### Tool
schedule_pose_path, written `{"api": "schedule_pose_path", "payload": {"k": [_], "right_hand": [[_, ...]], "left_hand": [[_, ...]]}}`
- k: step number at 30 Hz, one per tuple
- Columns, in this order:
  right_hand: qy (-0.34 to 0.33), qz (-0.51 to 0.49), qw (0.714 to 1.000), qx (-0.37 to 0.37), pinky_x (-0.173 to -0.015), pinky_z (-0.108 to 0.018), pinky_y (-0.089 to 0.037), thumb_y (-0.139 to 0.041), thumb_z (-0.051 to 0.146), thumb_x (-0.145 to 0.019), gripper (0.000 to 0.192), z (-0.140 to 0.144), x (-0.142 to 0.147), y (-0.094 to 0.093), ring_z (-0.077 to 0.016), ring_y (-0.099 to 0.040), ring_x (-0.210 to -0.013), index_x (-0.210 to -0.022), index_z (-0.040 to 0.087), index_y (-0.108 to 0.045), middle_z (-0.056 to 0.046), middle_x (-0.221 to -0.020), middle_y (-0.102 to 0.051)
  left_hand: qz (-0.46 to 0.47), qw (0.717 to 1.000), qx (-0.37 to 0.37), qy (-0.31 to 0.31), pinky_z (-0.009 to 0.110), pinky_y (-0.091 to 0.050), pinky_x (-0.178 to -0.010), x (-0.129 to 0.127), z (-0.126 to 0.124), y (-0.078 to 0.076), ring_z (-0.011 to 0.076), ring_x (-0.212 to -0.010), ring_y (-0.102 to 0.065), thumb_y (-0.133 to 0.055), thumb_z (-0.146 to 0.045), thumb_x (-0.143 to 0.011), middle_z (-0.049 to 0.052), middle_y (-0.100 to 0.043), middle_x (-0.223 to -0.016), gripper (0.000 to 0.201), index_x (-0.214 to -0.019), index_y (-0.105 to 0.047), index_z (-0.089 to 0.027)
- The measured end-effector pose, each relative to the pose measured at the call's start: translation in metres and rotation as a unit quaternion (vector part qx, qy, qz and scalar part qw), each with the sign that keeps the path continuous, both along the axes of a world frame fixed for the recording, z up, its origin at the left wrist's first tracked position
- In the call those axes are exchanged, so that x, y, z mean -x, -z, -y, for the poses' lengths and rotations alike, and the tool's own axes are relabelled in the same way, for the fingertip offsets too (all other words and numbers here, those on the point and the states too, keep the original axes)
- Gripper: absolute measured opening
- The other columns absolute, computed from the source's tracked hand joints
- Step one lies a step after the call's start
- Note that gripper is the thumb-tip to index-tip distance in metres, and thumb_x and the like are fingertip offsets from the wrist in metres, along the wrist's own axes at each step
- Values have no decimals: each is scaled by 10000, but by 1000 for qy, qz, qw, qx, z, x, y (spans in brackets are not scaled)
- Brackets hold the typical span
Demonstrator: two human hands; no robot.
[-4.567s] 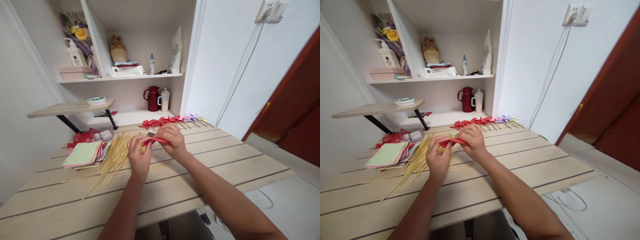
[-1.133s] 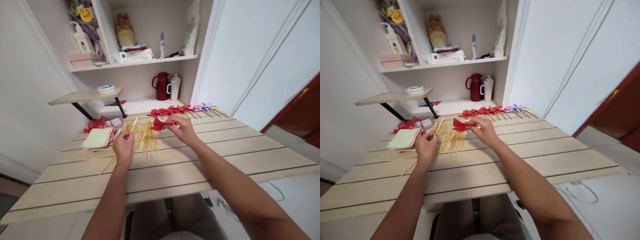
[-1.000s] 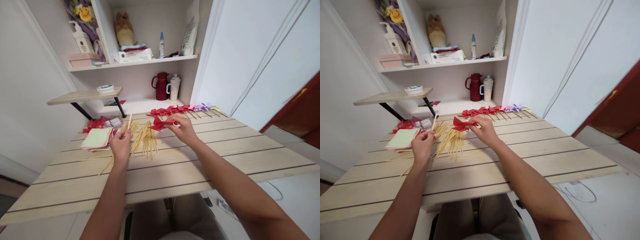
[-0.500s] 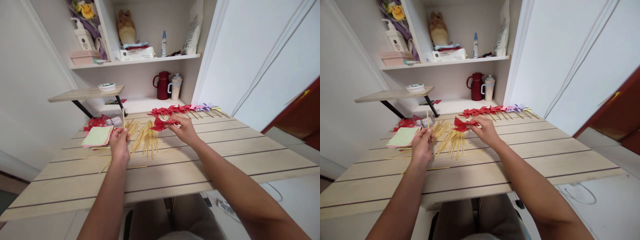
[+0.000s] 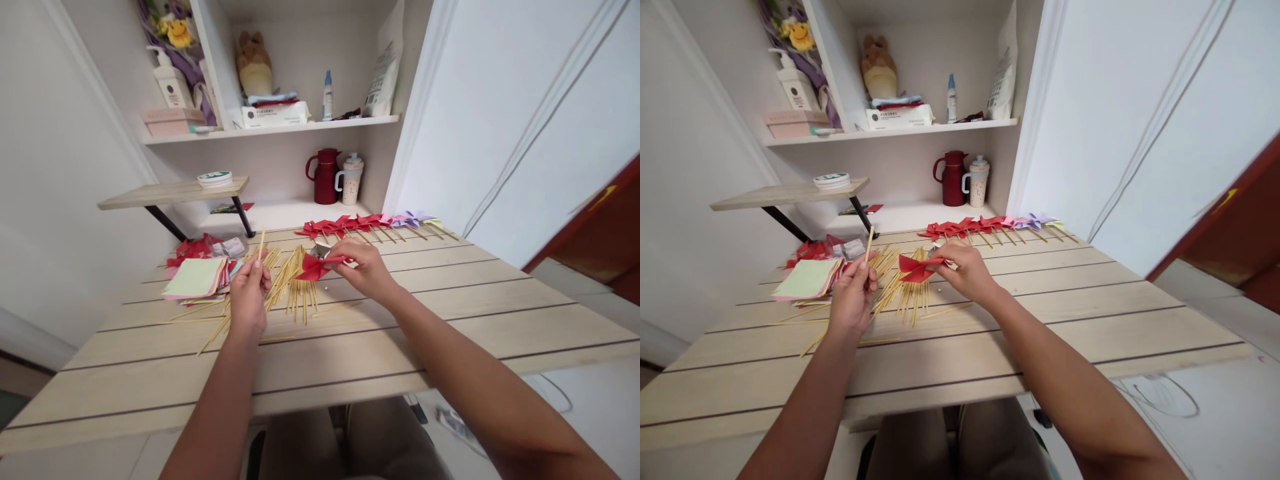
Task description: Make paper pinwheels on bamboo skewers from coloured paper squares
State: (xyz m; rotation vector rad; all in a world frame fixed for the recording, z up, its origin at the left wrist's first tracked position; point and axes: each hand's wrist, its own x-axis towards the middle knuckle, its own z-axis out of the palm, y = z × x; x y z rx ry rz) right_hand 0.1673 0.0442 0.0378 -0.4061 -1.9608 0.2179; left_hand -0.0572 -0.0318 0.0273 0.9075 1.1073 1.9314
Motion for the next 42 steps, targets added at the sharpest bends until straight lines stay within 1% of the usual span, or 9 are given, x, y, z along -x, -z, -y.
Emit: {"api": "schedule_pose_path", "payload": {"k": [5,9,14,20,25,33,38,42], "right_hand": [[-22,16,999,-38,-755,-378,-520,-633,218,-959,136,7,0,-6,-203,-670,-789,-869,251,-730,-28,-808,-756],[-32,16,997,-64,-742,-372,-525,-644,205,-957,121,10,0,-11,-206,-677,-790,-873,238,-725,-38,-813,-761],[-38,14,996,-74,-734,-372,-539,-646,202,-956,103,12,0,-13,-208,-680,-786,-893,239,-720,-44,-816,-759],[-44,16,995,-92,-718,-360,-544,-635,150,-939,117,13,0,-16,-200,-674,-769,-901,233,-709,-38,-791,-743],[-45,15,994,-95,-720,-349,-547,-631,153,-946,111,12,1,-15,-193,-672,-769,-899,218,-707,-40,-785,-743],[-56,13,994,-97,-733,-345,-539,-644,116,-926,114,11,1,-14,-189,-656,-776,-911,212,-703,-34,-785,-737],[-57,13,994,-96,-736,-346,-536,-656,140,-934,86,10,1,-12,-186,-656,-773,-912,206,-705,-37,-789,-739],[-57,15,994,-94,-732,-342,-538,-653,119,-922,101,9,1,-10,-189,-656,-780,-913,204,-706,-38,-791,-739]], "left_hand": [[-52,999,-11,1,194,-349,-514,-3,0,1,71,-537,-430,-756,-428,-826,-39,-529,-621,357,-1080,-769,-178],[-92,996,-16,9,204,-335,-498,-5,0,3,78,-527,-424,-736,-465,-847,-36,-528,-620,422,-1165,-765,-189],[-130,991,-21,19,213,-344,-500,-8,3,5,83,-535,-440,-716,-486,-873,-29,-543,-641,432,-1198,-758,-205],[-144,989,-22,23,217,-362,-511,-12,6,3,88,-537,-443,-721,-492,-865,-29,-545,-637,425,-1173,-767,-202],[-155,987,-29,24,215,-360,-525,-14,7,2,88,-544,-450,-696,-489,-887,-36,-541,-635,405,-1152,-757,-190],[-169,984,-37,32,208,-352,-519,-18,11,-4,85,-530,-443,-666,-505,-910,-39,-530,-613,392,-1110,-755,-181],[-168,985,-35,33,201,-354,-514,-18,11,-2,84,-526,-448,-651,-499,-921,-37,-547,-614,388,-1119,-742,-179],[-148,988,-30,37,195,-350,-489,-18,10,-1,79,-501,-448,-653,-521,-909,-33,-566,-615,384,-1039,-730,-168]]}}
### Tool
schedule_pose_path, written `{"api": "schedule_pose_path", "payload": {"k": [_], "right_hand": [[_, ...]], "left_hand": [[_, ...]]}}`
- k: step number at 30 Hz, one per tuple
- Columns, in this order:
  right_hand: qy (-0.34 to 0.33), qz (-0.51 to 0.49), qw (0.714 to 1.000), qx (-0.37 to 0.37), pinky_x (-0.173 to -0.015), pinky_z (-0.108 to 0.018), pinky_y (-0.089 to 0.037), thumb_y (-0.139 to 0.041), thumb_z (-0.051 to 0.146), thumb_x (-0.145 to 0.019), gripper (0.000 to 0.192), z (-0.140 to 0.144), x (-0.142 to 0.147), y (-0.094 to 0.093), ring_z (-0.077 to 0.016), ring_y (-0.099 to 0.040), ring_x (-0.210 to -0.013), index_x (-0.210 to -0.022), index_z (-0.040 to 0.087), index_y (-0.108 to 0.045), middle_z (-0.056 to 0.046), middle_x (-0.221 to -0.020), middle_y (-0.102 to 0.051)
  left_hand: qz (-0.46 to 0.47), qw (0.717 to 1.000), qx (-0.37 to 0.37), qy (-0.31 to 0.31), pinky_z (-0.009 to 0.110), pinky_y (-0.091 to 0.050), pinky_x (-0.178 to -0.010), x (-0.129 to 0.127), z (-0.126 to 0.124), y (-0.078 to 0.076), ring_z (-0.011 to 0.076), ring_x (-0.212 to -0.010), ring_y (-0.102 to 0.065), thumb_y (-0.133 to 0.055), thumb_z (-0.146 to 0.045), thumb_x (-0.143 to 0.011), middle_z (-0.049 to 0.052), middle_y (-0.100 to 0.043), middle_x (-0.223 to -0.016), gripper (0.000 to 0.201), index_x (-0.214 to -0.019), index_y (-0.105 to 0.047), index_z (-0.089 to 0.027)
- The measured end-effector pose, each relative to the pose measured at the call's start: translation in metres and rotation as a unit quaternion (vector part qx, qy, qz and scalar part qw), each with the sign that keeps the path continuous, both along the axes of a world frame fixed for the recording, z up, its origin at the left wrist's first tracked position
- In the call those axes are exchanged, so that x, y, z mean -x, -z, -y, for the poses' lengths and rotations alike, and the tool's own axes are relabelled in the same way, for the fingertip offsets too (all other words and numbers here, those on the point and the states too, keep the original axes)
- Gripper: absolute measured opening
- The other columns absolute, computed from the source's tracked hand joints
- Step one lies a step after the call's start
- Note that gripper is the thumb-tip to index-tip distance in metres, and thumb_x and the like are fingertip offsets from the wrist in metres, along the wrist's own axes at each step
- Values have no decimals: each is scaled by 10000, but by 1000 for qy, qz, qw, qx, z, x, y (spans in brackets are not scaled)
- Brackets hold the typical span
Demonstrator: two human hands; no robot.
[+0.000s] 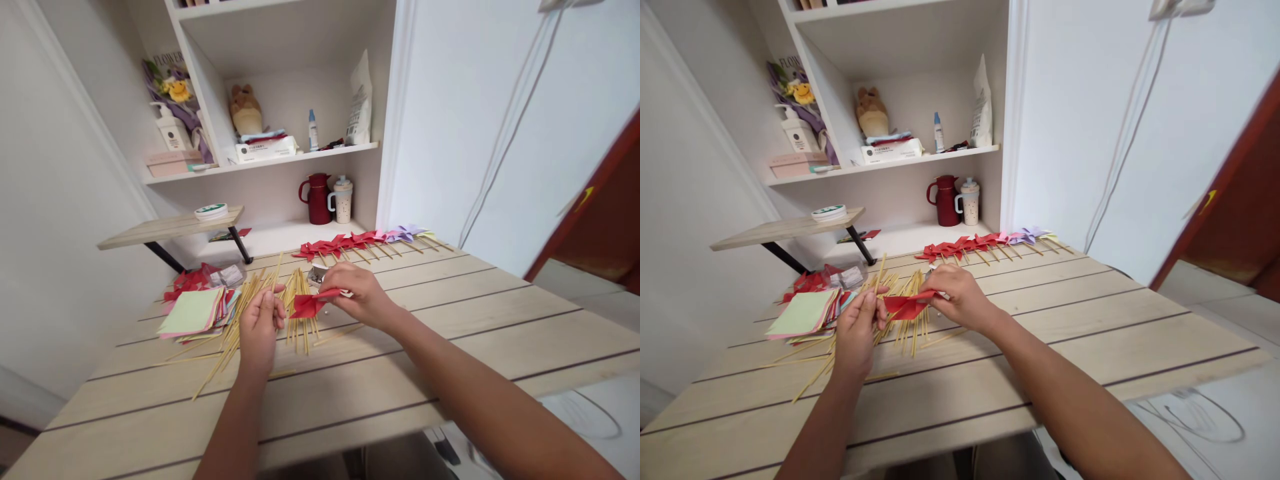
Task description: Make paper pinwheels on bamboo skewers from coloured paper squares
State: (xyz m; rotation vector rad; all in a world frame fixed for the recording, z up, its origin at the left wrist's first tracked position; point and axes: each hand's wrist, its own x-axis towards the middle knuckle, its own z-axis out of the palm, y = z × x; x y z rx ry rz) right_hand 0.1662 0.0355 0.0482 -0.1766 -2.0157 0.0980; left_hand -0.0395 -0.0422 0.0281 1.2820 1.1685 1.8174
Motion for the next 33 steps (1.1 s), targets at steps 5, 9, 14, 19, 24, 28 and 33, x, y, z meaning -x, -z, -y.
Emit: {"api": "schedule_pose_path", "payload": {"k": [5,9,14,19,24,28,33], "right_hand": [[3,-2,1000,-4,-720,-335,-528,-653,143,-938,85,0,0,0,-183,-643,-758,-901,203,-701,-37,-779,-735],[2,1,1000,-5,-715,-330,-523,-654,154,-944,81,1,0,-1,-178,-643,-752,-902,206,-699,-34,-782,-736],[6,8,1000,2,-718,-334,-519,-644,179,-960,89,2,0,-1,-176,-642,-743,-902,212,-703,-35,-789,-739],[7,9,1000,-2,-729,-343,-522,-650,182,-959,87,2,1,0,-180,-647,-748,-893,208,-701,-36,-782,-737],[1,3,1000,3,-731,-342,-529,-641,190,-962,94,0,0,1,-182,-658,-762,-904,215,-710,-34,-785,-739],[6,4,1000,3,-746,-346,-536,-621,183,-964,114,0,0,1,-181,-667,-780,-922,223,-720,-32,-802,-741],[5,4,1000,4,-733,-344,-543,-656,181,-946,90,0,-1,0,-187,-671,-765,-894,218,-719,-36,-787,-742]], "left_hand": [[22,1000,6,12,196,-358,-471,-1,-1,-1,79,-478,-457,-666,-563,-884,-26,-581,-604,403,-905,-692,-161],[49,998,7,25,193,-362,-471,-1,-1,-1,77,-472,-461,-676,-569,-876,-27,-578,-591,408,-873,-671,-161],[92,995,18,35,183,-339,-454,0,0,-4,70,-459,-449,-712,-555,-854,-36,-562,-570,402,-858,-657,-157],[114,991,30,59,180,-317,-436,-1,1,-5,67,-445,-433,-747,-540,-828,-38,-554,-552,397,-849,-660,-153],[202,973,38,102,182,-353,-461,3,-3,-5,68,-484,-455,-800,-413,-813,-41,-552,-604,315,-929,-681,-146],[332,936,50,107,181,-373,-480,13,-7,-5,55,-497,-431,-747,-206,-851,-49,-538,-663,171,-988,-664,-145],[429,893,91,103,162,-357,-476,21,-11,-2,39,-479,-396,-602,-56,-902,-63,-486,-652,97,-944,-629,-139]]}}
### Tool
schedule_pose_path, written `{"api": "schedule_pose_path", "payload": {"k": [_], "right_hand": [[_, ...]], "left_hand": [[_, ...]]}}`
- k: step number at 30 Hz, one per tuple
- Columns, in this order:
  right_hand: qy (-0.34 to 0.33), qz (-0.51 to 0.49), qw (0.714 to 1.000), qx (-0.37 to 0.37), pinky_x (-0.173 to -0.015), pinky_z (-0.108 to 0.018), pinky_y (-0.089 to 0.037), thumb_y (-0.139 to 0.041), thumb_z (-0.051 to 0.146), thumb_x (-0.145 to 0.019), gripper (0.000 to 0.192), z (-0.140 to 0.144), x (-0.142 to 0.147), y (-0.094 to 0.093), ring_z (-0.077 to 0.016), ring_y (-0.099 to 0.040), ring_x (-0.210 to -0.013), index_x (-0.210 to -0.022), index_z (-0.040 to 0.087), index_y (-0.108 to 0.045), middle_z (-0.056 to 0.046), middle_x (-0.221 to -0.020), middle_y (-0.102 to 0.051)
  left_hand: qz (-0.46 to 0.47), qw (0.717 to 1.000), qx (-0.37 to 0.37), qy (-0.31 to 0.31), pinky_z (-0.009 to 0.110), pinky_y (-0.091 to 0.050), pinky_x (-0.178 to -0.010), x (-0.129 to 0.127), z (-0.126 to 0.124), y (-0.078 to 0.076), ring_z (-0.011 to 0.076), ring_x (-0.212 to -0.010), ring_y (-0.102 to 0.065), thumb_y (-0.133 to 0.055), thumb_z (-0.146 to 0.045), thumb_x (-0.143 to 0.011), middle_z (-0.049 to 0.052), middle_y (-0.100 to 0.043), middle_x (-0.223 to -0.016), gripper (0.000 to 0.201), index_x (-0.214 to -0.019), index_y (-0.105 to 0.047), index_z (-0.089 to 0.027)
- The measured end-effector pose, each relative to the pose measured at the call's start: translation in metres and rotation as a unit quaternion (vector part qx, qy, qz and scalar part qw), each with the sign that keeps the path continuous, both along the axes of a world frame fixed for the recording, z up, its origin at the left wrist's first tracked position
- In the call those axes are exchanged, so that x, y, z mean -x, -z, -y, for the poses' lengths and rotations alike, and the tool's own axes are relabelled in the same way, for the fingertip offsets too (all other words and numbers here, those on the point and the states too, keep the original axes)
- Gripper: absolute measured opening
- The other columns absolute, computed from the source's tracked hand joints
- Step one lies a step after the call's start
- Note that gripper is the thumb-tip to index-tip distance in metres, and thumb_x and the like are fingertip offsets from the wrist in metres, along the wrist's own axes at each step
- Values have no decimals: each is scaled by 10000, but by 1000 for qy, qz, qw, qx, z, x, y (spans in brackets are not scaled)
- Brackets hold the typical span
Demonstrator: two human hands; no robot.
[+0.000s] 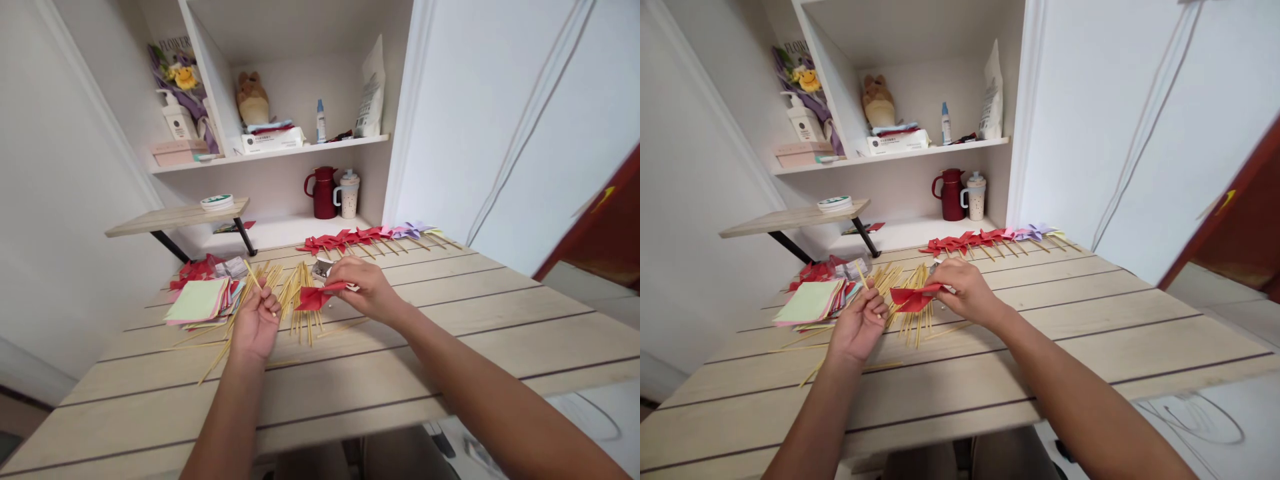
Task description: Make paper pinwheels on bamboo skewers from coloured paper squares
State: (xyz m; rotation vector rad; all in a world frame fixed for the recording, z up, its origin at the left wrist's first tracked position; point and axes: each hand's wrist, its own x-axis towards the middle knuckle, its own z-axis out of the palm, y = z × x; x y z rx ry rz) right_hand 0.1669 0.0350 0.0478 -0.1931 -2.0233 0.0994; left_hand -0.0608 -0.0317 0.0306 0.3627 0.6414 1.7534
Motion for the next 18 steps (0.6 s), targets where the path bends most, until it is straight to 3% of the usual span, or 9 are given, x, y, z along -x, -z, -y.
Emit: {"api": "schedule_pose_path", "payload": {"k": [8,12,15,18], "right_hand": [[5,6,1000,11,-734,-345,-544,-650,169,-945,87,-1,-3,2,-199,-677,-785,-910,212,-717,-51,-812,-751],[14,14,1000,17,-745,-349,-542,-656,180,-943,80,0,-2,3,-197,-679,-784,-904,216,-715,-45,-820,-750],[14,15,1000,12,-745,-351,-542,-654,185,-943,83,0,-2,2,-196,-681,-785,-897,220,-714,-40,-811,-751],[24,10,1000,3,-746,-357,-538,-647,179,-943,95,0,-2,1,-198,-682,-791,-889,222,-711,-37,-803,-752]], "left_hand": [[37,999,-20,8,153,-377,-505,-2,3,-5,31,-498,-422,-549,-47,-943,-59,-480,-684,147,-843,-556,-154],[-39,999,-29,-2,153,-355,-473,-7,6,-7,40,-475,-371,-614,-126,-935,-68,-441,-647,84,-864,-582,-159],[-164,979,-42,-110,149,-281,-435,-11,7,-4,44,-466,-320,-686,-279,-919,-79,-409,-612,127,-914,-631,-164],[-262,928,-60,-259,156,-244,-436,-12,9,-3,56,-490,-317,-675,-381,-920,-74,-409,-603,231,-997,-693,-163]]}}
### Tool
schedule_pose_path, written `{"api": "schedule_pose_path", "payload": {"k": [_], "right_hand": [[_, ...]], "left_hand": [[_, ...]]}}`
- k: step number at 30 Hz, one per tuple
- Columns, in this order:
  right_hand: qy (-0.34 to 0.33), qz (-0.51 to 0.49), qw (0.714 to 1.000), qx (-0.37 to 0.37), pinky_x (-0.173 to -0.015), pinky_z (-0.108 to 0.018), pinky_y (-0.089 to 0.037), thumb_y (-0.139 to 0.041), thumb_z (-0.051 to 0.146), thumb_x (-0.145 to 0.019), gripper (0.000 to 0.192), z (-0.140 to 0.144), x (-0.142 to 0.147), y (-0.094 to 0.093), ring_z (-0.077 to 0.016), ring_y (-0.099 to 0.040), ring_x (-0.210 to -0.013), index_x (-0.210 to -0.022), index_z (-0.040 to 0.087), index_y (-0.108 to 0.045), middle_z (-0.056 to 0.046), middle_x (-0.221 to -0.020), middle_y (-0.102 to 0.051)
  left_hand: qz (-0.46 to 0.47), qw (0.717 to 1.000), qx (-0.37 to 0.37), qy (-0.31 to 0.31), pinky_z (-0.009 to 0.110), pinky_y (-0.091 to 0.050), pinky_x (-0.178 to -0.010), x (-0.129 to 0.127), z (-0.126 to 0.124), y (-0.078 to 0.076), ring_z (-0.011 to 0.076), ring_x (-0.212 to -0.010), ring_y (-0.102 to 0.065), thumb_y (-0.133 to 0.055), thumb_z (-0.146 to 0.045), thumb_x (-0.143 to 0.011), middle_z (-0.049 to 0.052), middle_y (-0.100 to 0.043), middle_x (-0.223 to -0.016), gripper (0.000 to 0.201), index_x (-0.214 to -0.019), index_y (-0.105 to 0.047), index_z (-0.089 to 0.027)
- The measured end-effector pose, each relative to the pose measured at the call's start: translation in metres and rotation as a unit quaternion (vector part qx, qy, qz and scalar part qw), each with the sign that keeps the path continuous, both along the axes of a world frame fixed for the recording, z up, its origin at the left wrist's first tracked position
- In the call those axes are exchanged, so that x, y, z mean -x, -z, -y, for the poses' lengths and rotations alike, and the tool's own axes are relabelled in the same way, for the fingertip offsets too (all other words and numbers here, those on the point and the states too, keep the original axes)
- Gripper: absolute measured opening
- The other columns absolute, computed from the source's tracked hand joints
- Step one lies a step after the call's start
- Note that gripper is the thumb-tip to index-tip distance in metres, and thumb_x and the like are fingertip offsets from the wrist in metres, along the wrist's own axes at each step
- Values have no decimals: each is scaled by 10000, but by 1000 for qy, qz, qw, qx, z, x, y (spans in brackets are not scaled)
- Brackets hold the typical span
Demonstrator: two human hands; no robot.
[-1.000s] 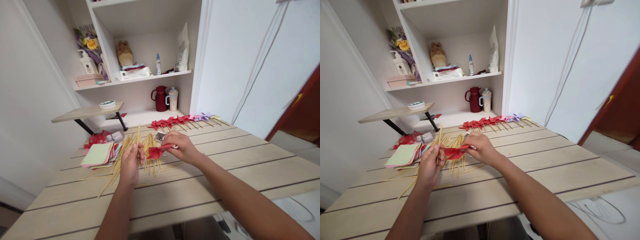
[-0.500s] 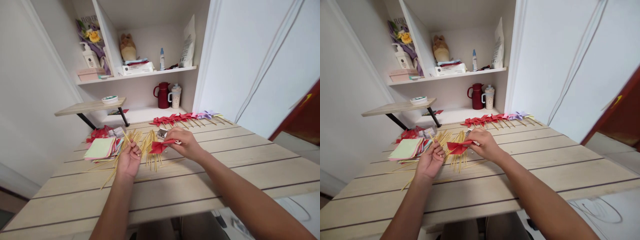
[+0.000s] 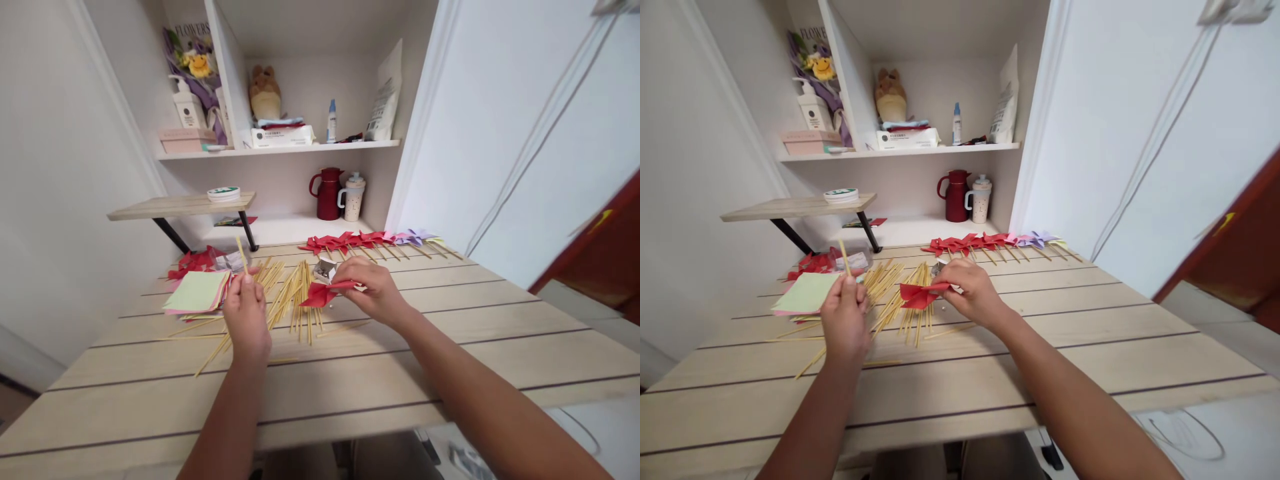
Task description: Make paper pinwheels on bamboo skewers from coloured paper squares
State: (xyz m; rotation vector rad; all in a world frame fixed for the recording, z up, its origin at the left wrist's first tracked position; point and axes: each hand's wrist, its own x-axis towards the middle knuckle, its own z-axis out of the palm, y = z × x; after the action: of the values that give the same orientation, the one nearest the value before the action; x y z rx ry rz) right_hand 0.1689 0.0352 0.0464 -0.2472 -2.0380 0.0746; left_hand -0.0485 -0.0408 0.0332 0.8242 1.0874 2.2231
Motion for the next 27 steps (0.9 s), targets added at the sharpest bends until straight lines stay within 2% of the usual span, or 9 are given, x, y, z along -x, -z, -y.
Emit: {"api": "schedule_pose_path", "payload": {"k": [3,5,7,10,13,15,20,27], "right_hand": [[23,-15,1000,-4,-748,-363,-533,-634,178,-945,114,0,-1,-1,-200,-684,-793,-882,230,-713,-33,-800,-753],[28,-17,999,-12,-748,-365,-528,-631,173,-946,119,1,-1,-2,-201,-681,-791,-889,231,-718,-34,-806,-756],[26,-14,999,-26,-748,-364,-523,-632,174,-949,116,2,-2,-4,-203,-680,-790,-906,230,-724,-38,-811,-760],[20,-13,999,-45,-752,-359,-518,-619,166,-954,124,6,-2,-8,-199,-679,-782,-918,231,-719,-37,-802,-758],[15,-13,998,-60,-750,-354,-515,-597,140,-952,151,9,-2,-12,-191,-669,-765,-933,238,-709,-25,-796,-755],[12,-13,998,-62,-744,-354,-516,-597,136,-947,152,11,-3,-15,-190,-664,-763,-937,242,-705,-25,-805,-756],[8,-21,998,-65,-743,-358,-524,-598,112,-924,160,13,-4,-16,-191,-672,-783,-917,238,-697,-29,-806,-745],[17,-27,998,-59,-752,-364,-523,-598,169,-953,141,12,-5,-15,-192,-677,-791,-895,239,-706,-32,-804,-750]], "left_hand": [[-64,993,3,-96,178,-260,-453,1,3,-1,72,-511,-331,-626,-405,-941,-65,-429,-614,296,-1092,-737,-175],[-129,983,29,-124,195,-311,-486,1,5,-1,86,-527,-378,-621,-394,-942,-52,-475,-622,298,-1111,-763,-194],[-206,969,34,-131,233,-416,-570,-2,6,0,126,-595,-498,-660,-360,-910,-16,-598,-673,257,-1079,-794,-222],[-309,948,-7,-80,344,-523,-770,-11,8,3,227,-785,-653,-739,-297,-825,49,-760,-851,187,-986,-832,-279],[-401,916,-18,-10,387,-526,-854,-18,9,9,237,-724,-663,-726,-252,-807,57,-757,-773,155,-886,-847,-308],[-445,895,-20,-10,381,-529,-836,-20,9,12,219,-657,-642,-692,-243,-825,52,-738,-720,168,-851,-843,-311],[-481,874,-38,-55,344,-527,-767,-20,12,9,216,-686,-657,-633,-250,-880,59,-768,-790,208,-911,-834,-293],[-459,886,-36,-57,334,-522,-761,-22,15,6,209,-633,-613,-680,-254,-848,42,-740,-713,167,-892,-837,-290]]}}
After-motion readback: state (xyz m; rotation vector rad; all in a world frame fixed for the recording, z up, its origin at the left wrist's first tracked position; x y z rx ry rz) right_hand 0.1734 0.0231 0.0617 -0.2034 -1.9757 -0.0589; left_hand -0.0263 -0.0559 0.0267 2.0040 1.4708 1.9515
